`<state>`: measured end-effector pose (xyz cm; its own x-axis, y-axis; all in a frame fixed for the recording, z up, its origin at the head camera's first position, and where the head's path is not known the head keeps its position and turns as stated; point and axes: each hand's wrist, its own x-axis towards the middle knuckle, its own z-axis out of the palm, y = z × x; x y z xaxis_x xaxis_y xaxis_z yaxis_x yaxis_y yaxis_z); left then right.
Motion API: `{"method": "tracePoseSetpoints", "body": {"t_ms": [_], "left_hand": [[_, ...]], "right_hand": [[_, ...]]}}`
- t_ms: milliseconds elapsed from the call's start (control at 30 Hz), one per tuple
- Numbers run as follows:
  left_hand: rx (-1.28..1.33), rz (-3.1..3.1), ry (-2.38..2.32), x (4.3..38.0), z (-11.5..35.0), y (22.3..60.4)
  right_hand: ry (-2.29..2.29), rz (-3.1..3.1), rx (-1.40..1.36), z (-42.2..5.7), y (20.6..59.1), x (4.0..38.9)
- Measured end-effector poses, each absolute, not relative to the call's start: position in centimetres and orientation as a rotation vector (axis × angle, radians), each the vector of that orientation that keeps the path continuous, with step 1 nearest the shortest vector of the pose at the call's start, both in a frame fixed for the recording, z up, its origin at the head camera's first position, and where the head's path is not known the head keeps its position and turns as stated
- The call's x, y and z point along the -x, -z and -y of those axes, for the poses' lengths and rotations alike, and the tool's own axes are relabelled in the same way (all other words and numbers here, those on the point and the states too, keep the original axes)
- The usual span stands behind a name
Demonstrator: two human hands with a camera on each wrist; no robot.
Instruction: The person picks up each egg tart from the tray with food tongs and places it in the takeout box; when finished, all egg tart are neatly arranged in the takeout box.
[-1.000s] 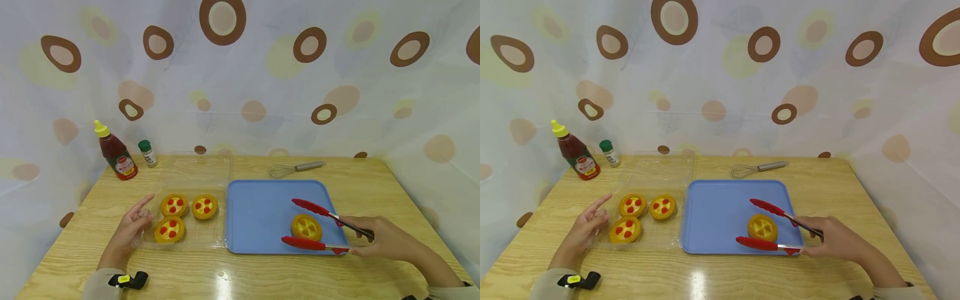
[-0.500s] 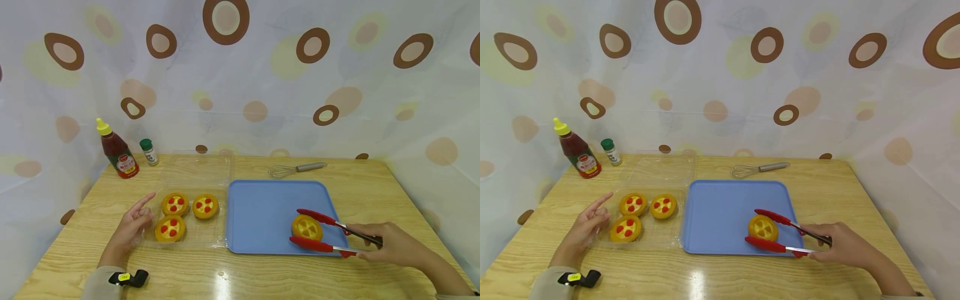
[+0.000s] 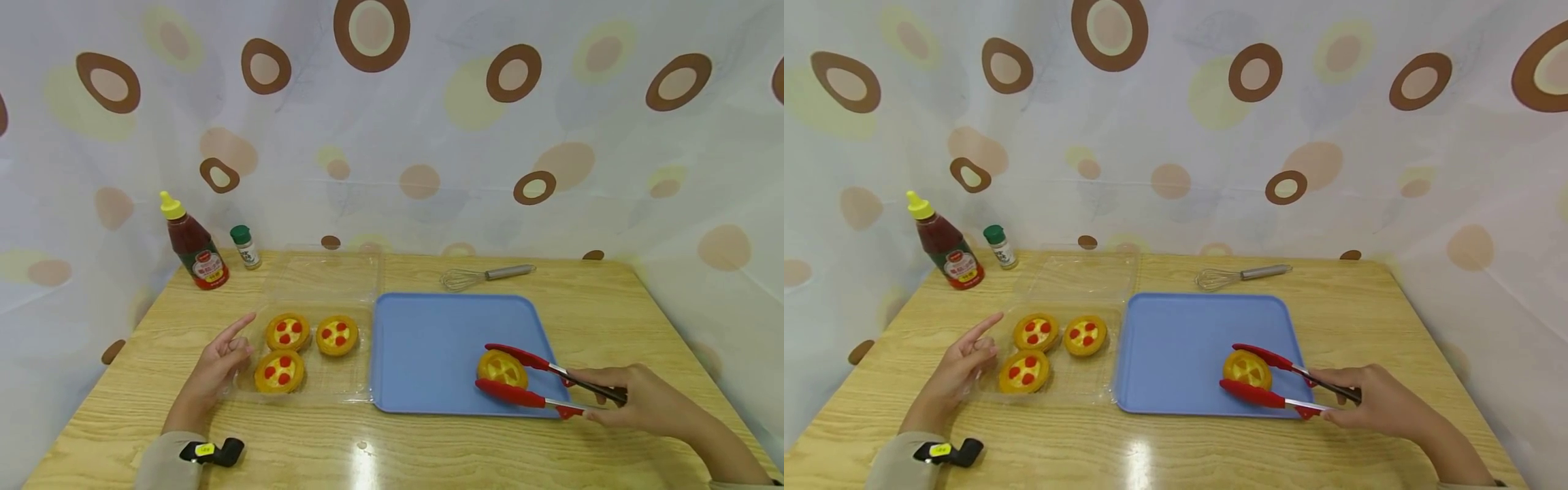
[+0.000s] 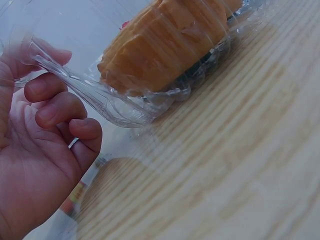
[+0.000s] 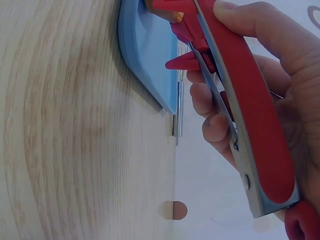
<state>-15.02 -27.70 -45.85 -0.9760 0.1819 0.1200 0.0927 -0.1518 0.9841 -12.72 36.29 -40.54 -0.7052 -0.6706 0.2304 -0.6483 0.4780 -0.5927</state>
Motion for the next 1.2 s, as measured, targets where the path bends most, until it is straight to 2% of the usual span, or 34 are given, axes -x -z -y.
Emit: {"method": "tracePoseSetpoints", "body": {"t_ms": [333, 600, 1200], "left_hand": [[-0.290, -2.030, -2.301, 15.0, 27.7, 45.9], [-0.374, -1.980, -2.345, 15.0, 27.6, 46.0], [-0.351, -2.002, -2.330, 14.9, 27.7, 45.9]], "right_hand": [[1.059, -2.676, 1.184, -36.1, 40.5, 12.4], [1.031, -2.705, 1.163, -35.2, 40.2, 12.7], [1.065, -2.658, 1.282, -29.8, 37.3, 14.5]]}}
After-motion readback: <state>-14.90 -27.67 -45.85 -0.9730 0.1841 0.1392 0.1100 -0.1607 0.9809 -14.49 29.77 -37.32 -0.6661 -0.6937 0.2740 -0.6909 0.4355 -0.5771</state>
